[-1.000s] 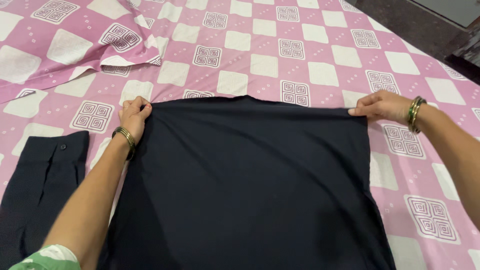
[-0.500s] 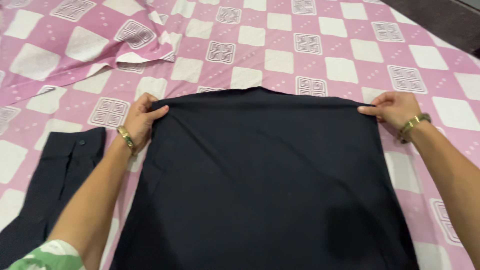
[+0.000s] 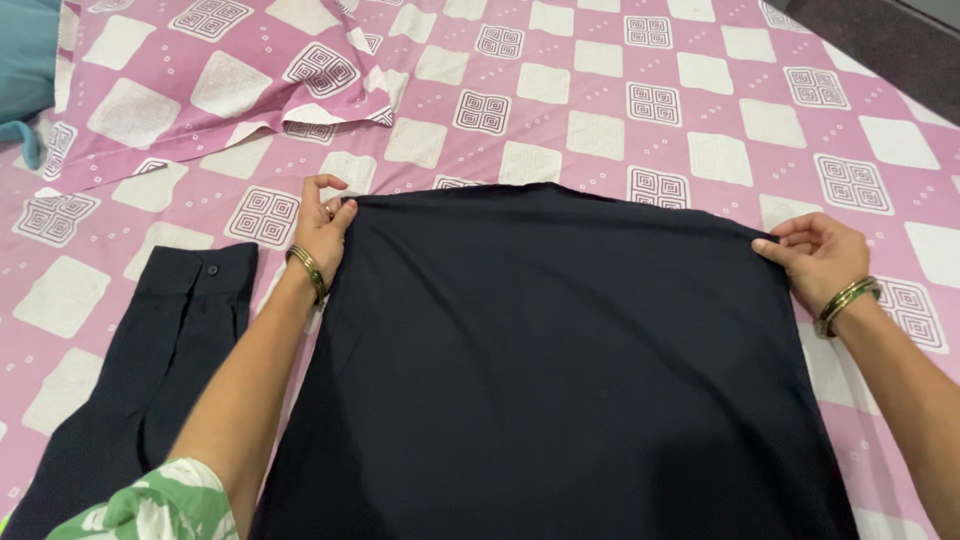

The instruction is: The person buttons a black long-sleeved shirt laid flat on a bed, then folds the sleeves inward, folds the sides, and folds the shirt into a compact rectangle. The person smooths the fabric during folding and places the finished folded shirt on the bed.

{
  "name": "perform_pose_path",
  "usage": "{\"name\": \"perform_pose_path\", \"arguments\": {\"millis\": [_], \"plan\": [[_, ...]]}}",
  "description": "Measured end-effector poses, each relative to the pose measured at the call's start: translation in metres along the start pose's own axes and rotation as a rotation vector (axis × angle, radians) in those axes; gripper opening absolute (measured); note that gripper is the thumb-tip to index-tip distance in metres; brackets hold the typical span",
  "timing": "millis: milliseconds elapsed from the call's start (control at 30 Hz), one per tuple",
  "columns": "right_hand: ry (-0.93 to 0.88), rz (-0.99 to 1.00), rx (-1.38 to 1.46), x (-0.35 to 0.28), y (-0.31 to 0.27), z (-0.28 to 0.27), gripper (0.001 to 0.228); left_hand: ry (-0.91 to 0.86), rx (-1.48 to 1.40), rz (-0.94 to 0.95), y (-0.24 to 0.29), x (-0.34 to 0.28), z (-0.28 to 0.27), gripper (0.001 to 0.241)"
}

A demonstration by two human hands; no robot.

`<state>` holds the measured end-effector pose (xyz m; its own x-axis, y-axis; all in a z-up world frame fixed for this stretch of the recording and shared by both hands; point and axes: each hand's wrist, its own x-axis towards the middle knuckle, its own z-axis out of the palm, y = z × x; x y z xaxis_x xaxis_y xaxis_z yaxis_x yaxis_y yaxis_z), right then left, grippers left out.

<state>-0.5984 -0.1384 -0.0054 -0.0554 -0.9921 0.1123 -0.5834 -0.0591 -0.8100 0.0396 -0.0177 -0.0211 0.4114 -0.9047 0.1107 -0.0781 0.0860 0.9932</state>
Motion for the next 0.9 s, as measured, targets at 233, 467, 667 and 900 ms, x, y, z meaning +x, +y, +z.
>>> {"name": "perform_pose_path", "arguments": {"millis": [233,467,667,900], "plan": [[-0.006,-0.039,-0.005,-0.007,-0.005,-0.001,0.030,-0.152,0.103,0.056,0.018,-0.011,0.005,0.048],[-0.078,0.004,0.190,-0.004,0.001,-0.001,0.024,-0.066,0.239,0.132,-0.008,0.000,0.001,0.011],[-0.268,0.196,0.343,0.001,-0.009,-0.013,0.007,-0.096,-0.021,0.040,-0.022,0.016,-0.011,0.006],[-0.405,0.288,0.329,0.013,-0.016,-0.030,0.023,-0.137,-0.069,-0.040,-0.009,0.008,-0.010,0.010]]}}
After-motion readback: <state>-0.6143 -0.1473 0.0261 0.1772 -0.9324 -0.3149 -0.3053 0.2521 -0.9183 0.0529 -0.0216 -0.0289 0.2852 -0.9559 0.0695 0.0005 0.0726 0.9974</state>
